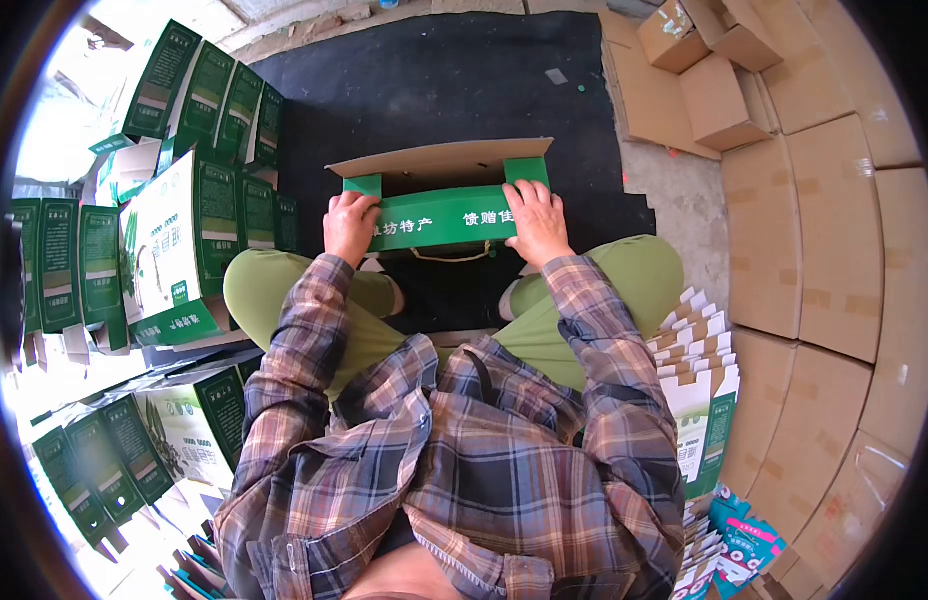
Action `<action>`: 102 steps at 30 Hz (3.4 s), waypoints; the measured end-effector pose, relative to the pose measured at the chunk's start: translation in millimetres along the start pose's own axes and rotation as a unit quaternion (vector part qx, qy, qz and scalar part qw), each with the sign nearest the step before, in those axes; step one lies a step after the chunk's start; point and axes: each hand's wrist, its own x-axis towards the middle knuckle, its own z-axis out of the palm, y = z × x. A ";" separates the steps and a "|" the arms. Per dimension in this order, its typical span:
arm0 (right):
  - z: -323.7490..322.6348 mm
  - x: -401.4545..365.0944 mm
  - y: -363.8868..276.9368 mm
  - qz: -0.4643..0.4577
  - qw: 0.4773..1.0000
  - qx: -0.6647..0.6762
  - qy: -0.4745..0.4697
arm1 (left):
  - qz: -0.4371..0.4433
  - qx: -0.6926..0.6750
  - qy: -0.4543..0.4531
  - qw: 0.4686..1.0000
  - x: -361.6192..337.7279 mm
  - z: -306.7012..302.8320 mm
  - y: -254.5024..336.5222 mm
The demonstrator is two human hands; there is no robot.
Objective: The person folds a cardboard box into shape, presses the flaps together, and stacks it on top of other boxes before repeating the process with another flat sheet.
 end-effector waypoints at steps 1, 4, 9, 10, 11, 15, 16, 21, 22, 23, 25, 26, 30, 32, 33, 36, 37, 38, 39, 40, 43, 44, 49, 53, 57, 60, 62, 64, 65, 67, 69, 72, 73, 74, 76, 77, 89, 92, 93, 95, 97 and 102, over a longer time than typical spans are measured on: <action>0.1 1.4 0.5 -0.001 1.000 0.000 -0.002 | 0.021 -0.004 -0.011 1.000 -2.8 -1.9 3.8; -1.4 4.5 1.7 -0.002 1.000 0.007 -0.005 | 0.074 0.074 -0.077 0.992 -14.6 -17.2 24.5; 1.4 5.7 3.7 0.001 1.000 0.018 0.004 | 0.063 0.108 -0.113 0.986 -10.6 -17.9 30.4; 1.3 4.9 3.9 -0.005 1.000 0.024 0.012 | 0.064 0.096 -0.120 0.986 -9.6 -18.3 29.6; 1.2 4.8 2.9 -0.011 0.999 0.031 0.019 | 0.064 0.086 -0.127 0.986 -9.2 -18.6 27.8; 1.3 5.4 3.0 -0.028 0.999 0.037 0.023 | 0.064 0.074 -0.129 0.987 -6.5 -14.0 19.2; 1.7 4.0 2.3 -0.029 0.999 0.029 0.021 | 0.070 0.075 -0.133 0.986 -6.8 -13.0 17.0; -0.2 1.3 2.5 -0.029 0.999 0.023 0.003 | 0.075 0.060 -0.130 0.987 -7.2 -3.6 12.8; 0.2 -1.3 0.6 -0.019 0.999 0.017 -0.025 | 0.076 0.059 -0.134 0.986 -9.7 -3.4 14.2; 0.6 -1.0 1.1 -0.010 0.999 0.010 -0.049 | 0.072 0.063 -0.138 0.986 -8.9 -4.3 17.1; 1.6 -0.8 0.7 -0.006 0.998 -0.005 -0.067 | 0.066 0.068 -0.139 0.986 -6.6 -4.0 19.9; 4.4 -2.1 -0.1 -0.003 0.996 -0.019 -0.086 | 0.072 0.066 -0.133 0.986 -7.2 -3.9 20.3; 7.3 -3.1 -6.1 0.012 0.994 -0.044 -0.102 | 0.097 0.064 -0.102 0.988 -11.0 -3.9 23.1; 7.4 -4.8 -8.0 0.009 0.994 -0.040 -0.099 | 0.143 0.033 -0.087 0.985 -14.8 -1.6 28.2; 8.2 -3.8 -7.5 0.012 0.995 -0.037 -0.095 | 0.163 0.034 -0.085 0.982 -15.0 2.7 30.7; 8.0 -1.6 -11.4 0.022 0.995 -0.040 -0.092 | 0.174 0.037 -0.083 0.981 -12.8 4.5 33.2; 11.5 -1.5 -10.8 0.017 0.995 -0.042 -0.084 | 0.183 0.043 -0.085 0.978 -11.6 5.2 30.3; 14.4 -0.2 -9.6 0.009 0.996 -0.042 -0.084 | 0.176 0.051 -0.111 0.977 -8.5 4.1 29.2; 14.7 1.0 -11.7 0.014 0.995 -0.046 -0.093 | 0.180 0.077 -0.111 0.974 -7.6 10.6 25.6; 15.1 2.0 -13.3 0.024 0.994 -0.045 -0.101 | 0.183 0.105 -0.097 0.973 -7.5 19.1 21.7; 16.4 3.9 -14.5 0.024 0.994 -0.034 -0.106 | 0.178 0.074 -0.070 0.979 -9.7 24.8 17.0; 12.2 5.4 -15.4 0.013 0.994 -0.034 -0.104 | 0.170 0.078 -0.064 0.980 -9.4 19.5 17.8; 1.4 10.7 14.7 -0.050 0.994 0.085 -0.054 | 0.146 0.016 -0.097 0.984 -10.1 8.6 25.4; -37.1 16.0 47.0 0.004 0.971 0.228 0.076 | 0.112 -0.023 -0.056 0.992 -8.4 -10.2 32.3; -74.4 5.5 80.7 0.129 0.901 0.389 0.143 | 0.036 -0.116 0.054 0.991 -1.0 -45.8 43.4; -81.7 -2.3 102.3 0.143 0.921 0.312 0.184 | -0.018 -0.190 0.167 0.967 5.6 -83.2 47.7; -76.7 -4.6 113.8 0.142 0.916 0.326 0.186 | -0.046 -0.231 0.253 0.938 8.5 -113.1 45.3; -73.5 -4.2 116.9 0.146 0.912 0.332 0.194 | -0.082 -0.300 0.322 0.894 9.8 -148.2 35.6; -71.8 -3.7 117.3 0.143 0.911 0.334 0.194 | -0.106 -0.354 0.342 0.864 5.2 -171.2 31.7; -68.5 -3.6 120.4 0.140 0.910 0.341 0.193 | -0.118 -0.582 0.317 0.739 -13.3 -227.1 34.4; -68.4 -3.0 120.6 0.132 0.906 0.352 0.193 | -0.111 -0.655 0.357 0.657 -25.0 -249.8 6.6; -64.6 -2.1 130.2 0.125 0.901 0.366 0.197 | -0.066 -0.738 0.366 0.563 -43.5 -275.2 -44.6; -63.7 -2.7 135.5 0.125 0.899 0.368 0.201 | -0.062 -0.752 0.373 0.540 -50.6 -283.8 -54.4; -62.8 -3.4 141.3 0.125 0.898 0.369 0.203 | -0.059 -0.748 0.393 0.532 -56.5 -287.3 -68.3; -60.5 -4.4 151.4 0.144 0.894 0.372 0.203 | -0.092 -0.726 0.444 0.516 -65.8 -282.5 -114.4; -60.7 -6.6 153.1 0.145 0.894 0.372 0.204 | -0.114 -0.725 0.467 0.494 -70.2 -283.0 -124.2; -89.1 -50.0 181.6 0.242 0.881 0.357 0.192 | -0.212 -0.716 0.509 0.428 -82.0 -284.3 -215.0; -87.3 -64.2 186.4 0.282 0.870 0.346 0.210 | -0.225 -0.695 0.515 0.449 -81.7 -290.3 -205.7; -78.0 -68.0 203.5 0.267 0.876 0.343 0.209 | -0.234 -0.681 0.518 0.461 -80.5 -288.5 -202.1; -64.4 -88.1 225.2 0.275 0.883 0.322 0.204 | -0.197 -0.685 0.476 0.515 -91.2 -279.6 -244.0; -56.1 -103.5 233.9 0.299 0.878 0.312 0.207 | -0.247 -0.683 0.461 0.509 -94.2 -286.4 -222.1; -9.9 -164.1 244.8 0.360 0.842 0.341 0.211 | -0.246 -0.649 0.471 0.545 -114.1 -286.4 -260.7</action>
